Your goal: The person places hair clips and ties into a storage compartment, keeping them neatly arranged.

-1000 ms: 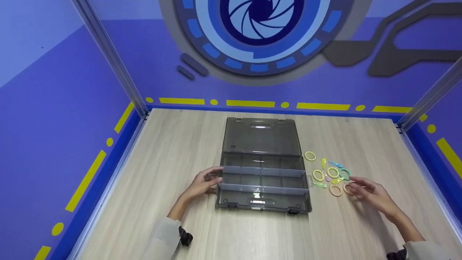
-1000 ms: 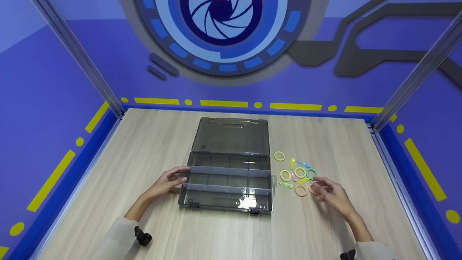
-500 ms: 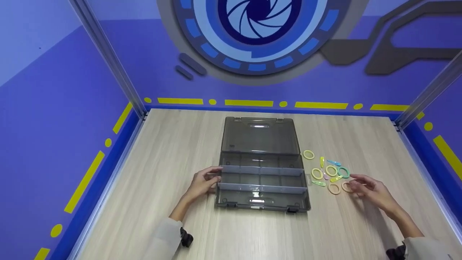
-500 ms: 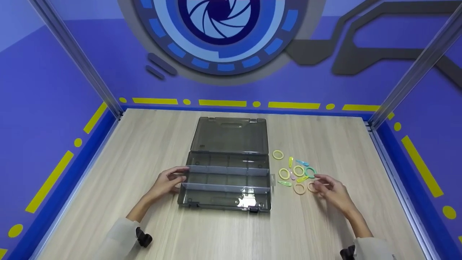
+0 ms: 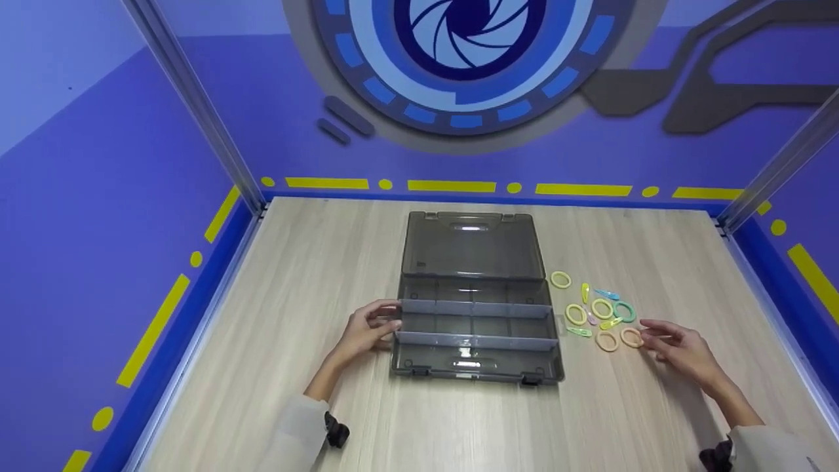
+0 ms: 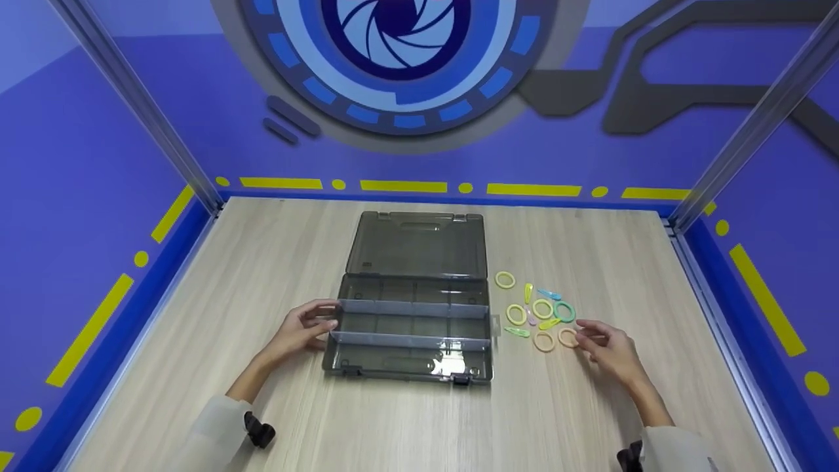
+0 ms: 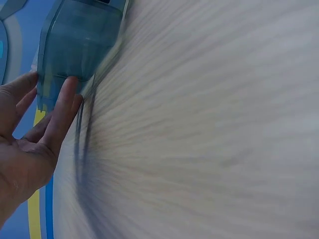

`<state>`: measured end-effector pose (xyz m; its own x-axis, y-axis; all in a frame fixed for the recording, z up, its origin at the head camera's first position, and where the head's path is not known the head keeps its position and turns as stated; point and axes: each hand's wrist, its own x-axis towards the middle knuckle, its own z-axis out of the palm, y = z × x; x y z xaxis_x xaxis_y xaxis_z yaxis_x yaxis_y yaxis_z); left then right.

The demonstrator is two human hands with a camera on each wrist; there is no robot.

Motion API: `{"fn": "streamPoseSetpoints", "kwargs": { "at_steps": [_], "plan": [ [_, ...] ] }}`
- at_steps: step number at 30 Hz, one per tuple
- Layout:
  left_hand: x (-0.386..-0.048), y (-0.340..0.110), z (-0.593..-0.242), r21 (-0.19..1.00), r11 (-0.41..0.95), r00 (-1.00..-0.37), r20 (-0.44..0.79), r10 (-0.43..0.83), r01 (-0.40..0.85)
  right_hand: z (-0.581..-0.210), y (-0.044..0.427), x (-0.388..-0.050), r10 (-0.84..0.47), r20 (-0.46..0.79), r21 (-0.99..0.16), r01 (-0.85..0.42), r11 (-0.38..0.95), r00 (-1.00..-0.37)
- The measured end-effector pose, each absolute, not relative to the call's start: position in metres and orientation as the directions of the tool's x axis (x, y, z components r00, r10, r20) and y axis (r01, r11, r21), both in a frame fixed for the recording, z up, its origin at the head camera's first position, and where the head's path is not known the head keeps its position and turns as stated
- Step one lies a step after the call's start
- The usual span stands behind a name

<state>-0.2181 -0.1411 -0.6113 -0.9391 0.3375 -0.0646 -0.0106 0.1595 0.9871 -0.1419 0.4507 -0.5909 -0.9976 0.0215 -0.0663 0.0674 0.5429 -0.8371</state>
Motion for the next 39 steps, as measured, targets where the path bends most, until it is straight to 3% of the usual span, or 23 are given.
{"fn": "streamPoseSetpoints", "kwargs": {
  "at_steps": [7,17,27,39],
  "plan": [
    [-0.216,-0.149,-0.609,0.984,0.155,-0.948,-0.127,0.292,-0.084,-0.598,0.442,-0.149,0.061,-0.074,-0.771,0.096,0.630,-0.995],
    [-0.227,-0.139,-0.609,0.981,0.190,-0.929,-0.050,0.366,0.023,-0.601,0.441,-0.153,0.136,0.002,-0.680,0.099,0.727,-0.991],
    [-0.232,-0.137,-0.614,0.978,0.208,-0.916,-0.073,0.394,0.012,-0.606,0.437,-0.154,0.221,0.010,-0.634,0.164,0.755,-0.975],
    [-0.230,-0.139,-0.614,0.981,0.196,-0.916,-0.078,0.393,0.001,-0.605,0.430,-0.153,0.196,0.105,-0.621,0.090,0.779,-0.975]
  ]
}}
